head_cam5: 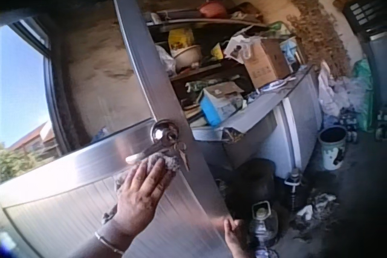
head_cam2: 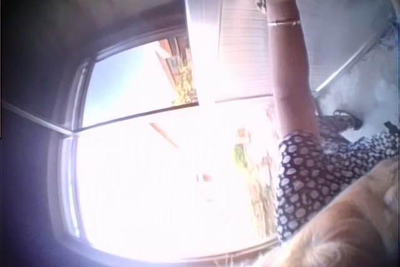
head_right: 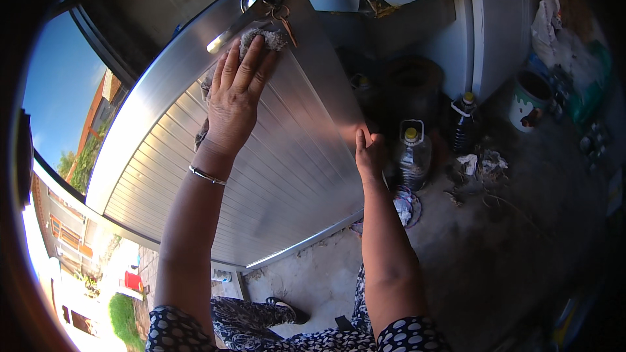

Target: The person wipes the surface of a metal rolling shutter door with a cloth. They clean the exterior face of the door, moving from the bottom to the top, and then wipe the door handle and the interior frame after opening the door.

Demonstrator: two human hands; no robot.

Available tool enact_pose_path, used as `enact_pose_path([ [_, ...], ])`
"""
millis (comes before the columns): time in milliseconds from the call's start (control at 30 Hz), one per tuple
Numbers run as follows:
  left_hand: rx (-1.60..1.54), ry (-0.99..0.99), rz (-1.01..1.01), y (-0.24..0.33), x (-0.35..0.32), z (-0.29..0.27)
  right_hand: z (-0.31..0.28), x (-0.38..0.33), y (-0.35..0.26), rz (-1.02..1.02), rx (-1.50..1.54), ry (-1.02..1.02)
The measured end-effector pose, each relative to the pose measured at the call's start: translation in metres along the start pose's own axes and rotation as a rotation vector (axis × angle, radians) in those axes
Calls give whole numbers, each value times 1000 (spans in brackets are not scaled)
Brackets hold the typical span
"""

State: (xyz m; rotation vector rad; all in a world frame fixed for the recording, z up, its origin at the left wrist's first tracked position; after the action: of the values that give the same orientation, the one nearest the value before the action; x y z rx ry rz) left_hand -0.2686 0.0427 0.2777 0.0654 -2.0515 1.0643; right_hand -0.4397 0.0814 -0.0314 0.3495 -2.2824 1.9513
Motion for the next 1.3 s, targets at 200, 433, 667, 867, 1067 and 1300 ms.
enact_pose_path([
  [200,-38,-31,-8,27,-8,18,3,0,3,-76,7,115],
  [433,-301,-129,112,44,-41,25,6,-9,-4,-176,52,138],
  [667,-164,242,284,56,25,7,3,-6,-2,-241,24,217],
  [867,-59,264,-31,52,56,28,-4,-4,-3,-207,51,91],
  [1067,-196,54,88,82,8,53,4,1,8,-199,79,95],
  [1300,-339,-238,245,139,-72,86,16,0,16,-110,183,-24],
])
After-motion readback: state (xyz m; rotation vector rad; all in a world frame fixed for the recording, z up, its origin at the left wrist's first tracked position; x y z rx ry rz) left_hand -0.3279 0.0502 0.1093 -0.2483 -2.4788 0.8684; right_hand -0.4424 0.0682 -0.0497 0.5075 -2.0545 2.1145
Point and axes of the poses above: each hand's wrist, its own x-axis towards the middle knuckle, its own z-axis out of the palm, y = z × x, the point moved 4 cm from there along x, towards the middle knuckle, and after that the axes turned 12 degrees about y, right-handed, at the moved point
